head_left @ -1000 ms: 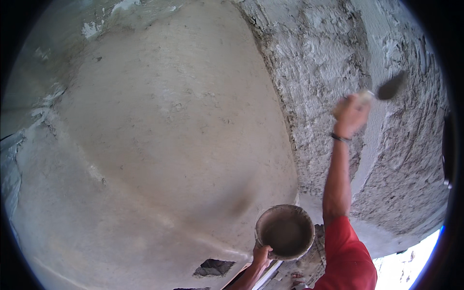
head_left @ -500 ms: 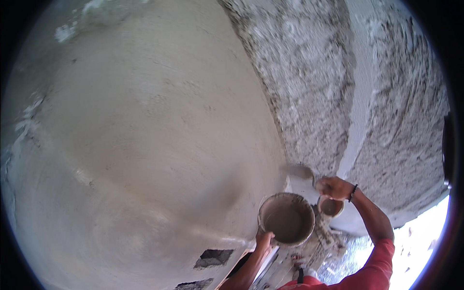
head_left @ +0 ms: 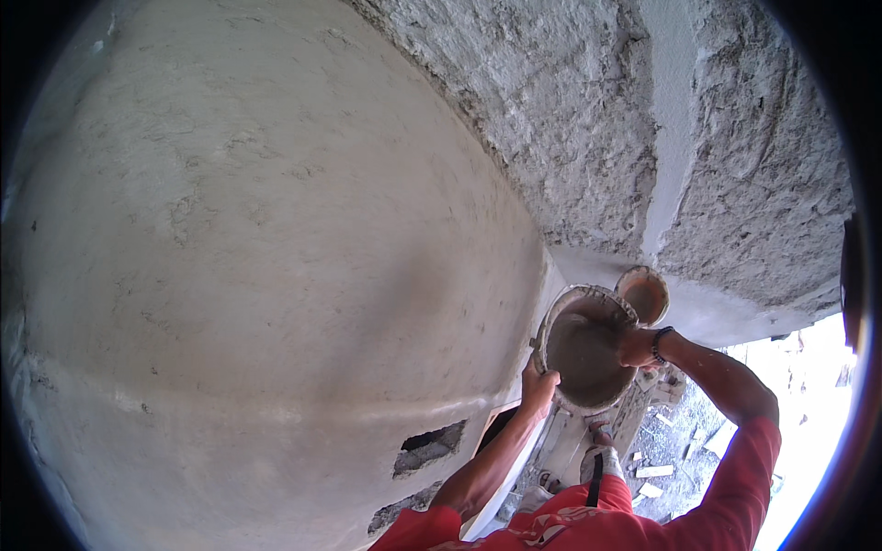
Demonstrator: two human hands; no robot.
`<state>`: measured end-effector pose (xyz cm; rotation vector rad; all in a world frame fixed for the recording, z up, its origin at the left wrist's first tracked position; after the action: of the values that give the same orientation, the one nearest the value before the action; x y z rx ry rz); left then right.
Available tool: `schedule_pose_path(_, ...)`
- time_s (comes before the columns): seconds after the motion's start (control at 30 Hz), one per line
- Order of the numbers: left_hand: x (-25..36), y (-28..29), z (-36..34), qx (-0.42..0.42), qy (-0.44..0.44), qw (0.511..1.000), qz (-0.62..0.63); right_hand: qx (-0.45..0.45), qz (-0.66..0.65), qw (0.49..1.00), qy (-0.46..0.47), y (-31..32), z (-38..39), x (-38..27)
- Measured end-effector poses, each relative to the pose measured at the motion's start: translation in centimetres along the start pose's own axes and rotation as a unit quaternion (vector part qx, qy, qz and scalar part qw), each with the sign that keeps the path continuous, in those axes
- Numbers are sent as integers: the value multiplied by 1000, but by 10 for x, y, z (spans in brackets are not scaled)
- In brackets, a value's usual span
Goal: The person smooths plaster on a wall using a long straight-edge tool, then scoops more plaster from a bucket with a trowel and applies it to the wall surface.
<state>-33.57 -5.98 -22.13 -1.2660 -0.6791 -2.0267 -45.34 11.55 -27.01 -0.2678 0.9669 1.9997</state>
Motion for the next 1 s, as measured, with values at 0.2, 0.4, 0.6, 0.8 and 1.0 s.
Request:
schedule_pose_path(0.2, 3, -4, -8, -44, 12, 997, -61, -95, -468, 877, -48, -68, -6, -6)
schedule_pose_path(0.4, -7, 21, -38, -24, 7, 999, 20, -58, -688, 724, -9, -50, 15, -32)
schedule_pose_path(0.6, 5, 12, -45, -3, 48, 994, 99, 73, -727, 682, 0, -15, 29, -40)
schedule_pose_path(0.8, 29, 16, -50, 30, 28, 993, 108, 110, -750, 652, -10, 7, 53, -59)
schedule_pose_path(1.0, 21, 28, -56, 60, 54, 987, 138, 147, -854, 498, 28, 21, 66, -88)
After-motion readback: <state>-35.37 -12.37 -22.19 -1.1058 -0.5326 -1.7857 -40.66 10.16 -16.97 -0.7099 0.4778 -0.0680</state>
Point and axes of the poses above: each hand's wrist, its own z-axis away from the middle knuckle, its own y-axis out of the back of the hand, x = y × z, the point moved 10 cm from there along -z, towards the middle knuckle, and after that the axes turned 10 degrees about x, right-handed, at the moved point
